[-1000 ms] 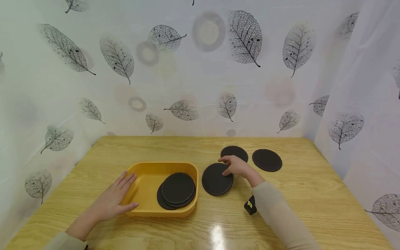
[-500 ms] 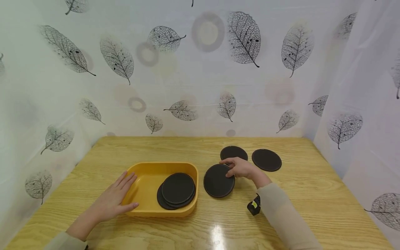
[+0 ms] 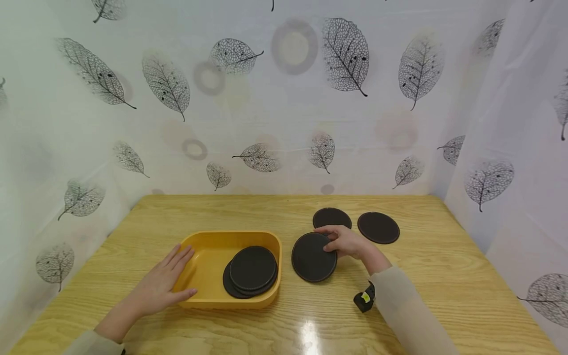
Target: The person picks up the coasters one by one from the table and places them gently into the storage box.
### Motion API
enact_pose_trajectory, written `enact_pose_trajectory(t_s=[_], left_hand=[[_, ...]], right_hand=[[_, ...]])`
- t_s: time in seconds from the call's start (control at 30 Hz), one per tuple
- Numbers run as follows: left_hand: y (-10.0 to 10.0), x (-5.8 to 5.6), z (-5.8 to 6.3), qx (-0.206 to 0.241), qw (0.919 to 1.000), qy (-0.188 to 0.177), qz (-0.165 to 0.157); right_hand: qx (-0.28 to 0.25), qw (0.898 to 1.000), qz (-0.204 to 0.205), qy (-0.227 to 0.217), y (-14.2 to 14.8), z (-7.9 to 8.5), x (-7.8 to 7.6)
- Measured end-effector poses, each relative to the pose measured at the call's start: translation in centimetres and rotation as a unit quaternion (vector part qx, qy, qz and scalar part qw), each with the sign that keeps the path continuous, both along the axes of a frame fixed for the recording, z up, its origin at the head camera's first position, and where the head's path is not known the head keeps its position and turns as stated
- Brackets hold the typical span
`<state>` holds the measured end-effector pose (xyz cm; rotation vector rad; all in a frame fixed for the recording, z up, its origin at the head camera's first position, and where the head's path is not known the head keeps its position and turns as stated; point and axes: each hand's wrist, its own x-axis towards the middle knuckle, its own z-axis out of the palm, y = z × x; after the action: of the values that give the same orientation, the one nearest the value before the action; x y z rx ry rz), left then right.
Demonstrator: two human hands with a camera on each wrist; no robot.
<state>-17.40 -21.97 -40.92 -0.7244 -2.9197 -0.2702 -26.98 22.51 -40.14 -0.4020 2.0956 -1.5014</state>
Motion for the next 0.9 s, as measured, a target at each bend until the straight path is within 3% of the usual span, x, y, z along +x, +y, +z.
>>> enact_pose_trajectory(t_s=[0.37,0.57,0.9], left_hand=[[0.1,0.1,0.2,0.001,1.0000,-0.002,-0.001],[0.1,0.1,0.3,0.003,1.0000,-0.009,0.000],[0.1,0.2,0.4,0.005,0.9999,-0.011,-0.001]], right_hand=[[-0.136,0.987,-0.077,-0.031,-1.0,0.1,1.7],[-0.191,0.977,-0.090,-0.028,-1.7,0.6,2.7],[-0.228,0.969,-0.084,-0.031,-3.3,1.6,3.5]])
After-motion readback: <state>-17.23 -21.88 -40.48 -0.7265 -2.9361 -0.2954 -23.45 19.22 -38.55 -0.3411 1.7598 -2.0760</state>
